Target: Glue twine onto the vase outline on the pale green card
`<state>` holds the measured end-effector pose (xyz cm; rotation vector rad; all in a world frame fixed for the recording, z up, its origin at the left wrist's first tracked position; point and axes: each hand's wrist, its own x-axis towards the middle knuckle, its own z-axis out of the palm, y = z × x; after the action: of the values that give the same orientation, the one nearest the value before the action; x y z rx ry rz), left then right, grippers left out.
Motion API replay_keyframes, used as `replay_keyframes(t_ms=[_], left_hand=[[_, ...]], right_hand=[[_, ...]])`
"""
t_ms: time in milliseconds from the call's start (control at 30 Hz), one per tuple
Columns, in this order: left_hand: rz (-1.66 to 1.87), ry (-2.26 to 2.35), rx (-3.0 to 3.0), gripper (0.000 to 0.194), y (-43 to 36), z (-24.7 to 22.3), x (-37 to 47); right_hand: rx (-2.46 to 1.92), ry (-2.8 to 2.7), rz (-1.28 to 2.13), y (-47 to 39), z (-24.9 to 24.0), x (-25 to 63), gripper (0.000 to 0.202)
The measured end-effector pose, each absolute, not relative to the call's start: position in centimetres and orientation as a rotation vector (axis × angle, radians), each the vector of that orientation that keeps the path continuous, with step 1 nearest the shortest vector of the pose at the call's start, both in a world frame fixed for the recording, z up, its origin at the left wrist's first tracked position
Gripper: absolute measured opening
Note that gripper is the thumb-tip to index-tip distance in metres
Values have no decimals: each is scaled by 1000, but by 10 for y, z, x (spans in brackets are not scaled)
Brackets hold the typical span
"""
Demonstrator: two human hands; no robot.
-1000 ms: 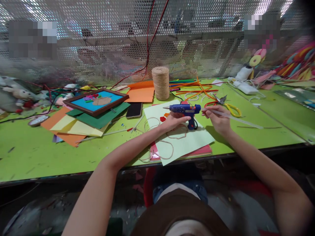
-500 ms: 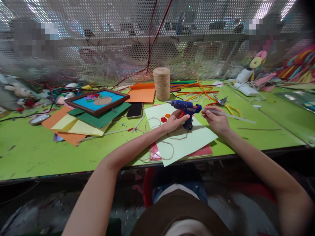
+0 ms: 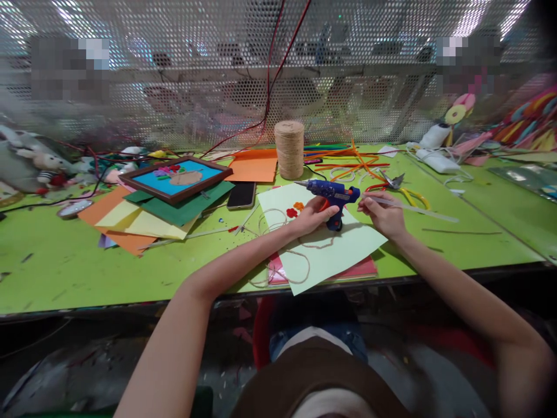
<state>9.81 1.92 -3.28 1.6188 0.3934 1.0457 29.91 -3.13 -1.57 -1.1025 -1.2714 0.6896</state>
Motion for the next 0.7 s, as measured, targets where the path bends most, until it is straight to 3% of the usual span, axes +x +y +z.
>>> replay_keyframes(t_ms=[233, 333, 500, 700], left_hand=[[1112, 447, 1659, 66, 19, -27, 106], [1195, 479, 1601, 62, 27, -22, 106], [1189, 466, 1613, 49, 43, -6, 102], [1191, 434, 1647, 35, 57, 26, 111]], right_hand=[[-1199, -1395, 774, -30, -14, 291, 61], [-1265, -1528, 773, -29, 2, 299, 56], [-1277, -1817, 1119, -21, 33, 301, 49], [-1004, -1476, 1140, 2, 43, 270, 49]])
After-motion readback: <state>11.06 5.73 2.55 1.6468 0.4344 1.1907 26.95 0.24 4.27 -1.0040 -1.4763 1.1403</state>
